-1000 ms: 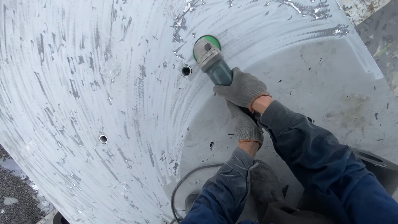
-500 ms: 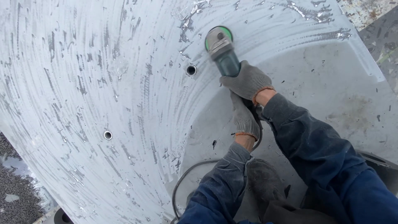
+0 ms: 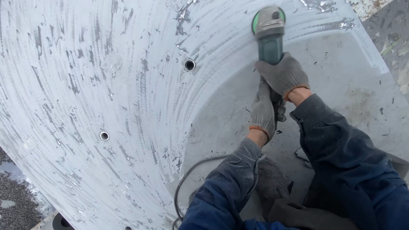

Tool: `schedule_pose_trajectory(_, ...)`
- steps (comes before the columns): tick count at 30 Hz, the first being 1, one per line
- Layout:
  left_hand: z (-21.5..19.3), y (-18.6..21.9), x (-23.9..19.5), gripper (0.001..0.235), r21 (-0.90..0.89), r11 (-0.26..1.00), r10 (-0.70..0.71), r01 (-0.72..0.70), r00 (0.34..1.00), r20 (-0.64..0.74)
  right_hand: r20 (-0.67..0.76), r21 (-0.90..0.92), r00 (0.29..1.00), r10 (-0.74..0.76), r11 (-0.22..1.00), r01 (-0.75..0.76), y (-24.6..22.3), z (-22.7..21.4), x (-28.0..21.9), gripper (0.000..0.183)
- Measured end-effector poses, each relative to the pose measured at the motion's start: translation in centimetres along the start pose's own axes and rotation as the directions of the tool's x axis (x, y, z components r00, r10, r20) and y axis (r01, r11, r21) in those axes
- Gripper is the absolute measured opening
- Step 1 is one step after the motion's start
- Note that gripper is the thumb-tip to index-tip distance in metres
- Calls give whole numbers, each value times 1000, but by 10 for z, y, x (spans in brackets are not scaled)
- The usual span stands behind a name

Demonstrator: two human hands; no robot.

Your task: Using an angle grinder to sand and smooth the surface of a large metal plate.

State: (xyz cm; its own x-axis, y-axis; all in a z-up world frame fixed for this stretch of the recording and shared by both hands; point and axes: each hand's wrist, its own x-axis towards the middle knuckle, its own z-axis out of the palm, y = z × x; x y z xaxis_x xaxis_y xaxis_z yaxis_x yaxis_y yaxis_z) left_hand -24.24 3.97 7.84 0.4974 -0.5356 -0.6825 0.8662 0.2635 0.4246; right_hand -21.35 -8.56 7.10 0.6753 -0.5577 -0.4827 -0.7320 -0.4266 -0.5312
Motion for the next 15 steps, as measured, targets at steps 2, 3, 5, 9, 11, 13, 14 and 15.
schedule_pose_trajectory(2, -26, -44, 8, 61, -90, 995, 31, -41, 994, -103, 123, -119, 990, -62, 990, 77, -23, 27, -24, 76)
schedule_pose_trajectory(3, -38, -67, 12, 66, -184, 979, 54, -94, 976, -210, 258, -233, 960, -109, 957, 171, -34, 39, -35, 75)
schedule_pose_trajectory(5, -36, -71, 8, 65, -134, 990, 20, -50, 977, -214, 318, -270, 939, -133, 937, 224, -46, 51, -57, 75)
schedule_pose_trajectory(9, -28, -69, -3, 63, -18, 999, -54, 51, 969, -240, 345, -277, 927, -150, 927, 253, -41, 53, -66, 71)
schedule_pose_trajectory(11, -23, -59, -7, 62, 11, 998, -59, 64, 968, -243, 215, -228, 972, -95, 963, 144, -8, 32, -46, 71)
schedule_pose_trajectory(13, -5, -36, 4, 62, 42, 997, -46, 57, 973, -226, 64, -165, 997, -45, 985, 55, 12, 3, -19, 71)
schedule_pose_trajectory(14, 2, -24, 7, 64, 132, 985, -91, 107, 988, -121, -21, -77, 1000, 0, 997, -2, 23, -6, -14, 71)
schedule_pose_trajectory(15, 10, -14, 11, 66, 226, 963, -146, 146, 989, -20, -101, 16, 994, 52, 999, -51, 36, -15, -8, 71)
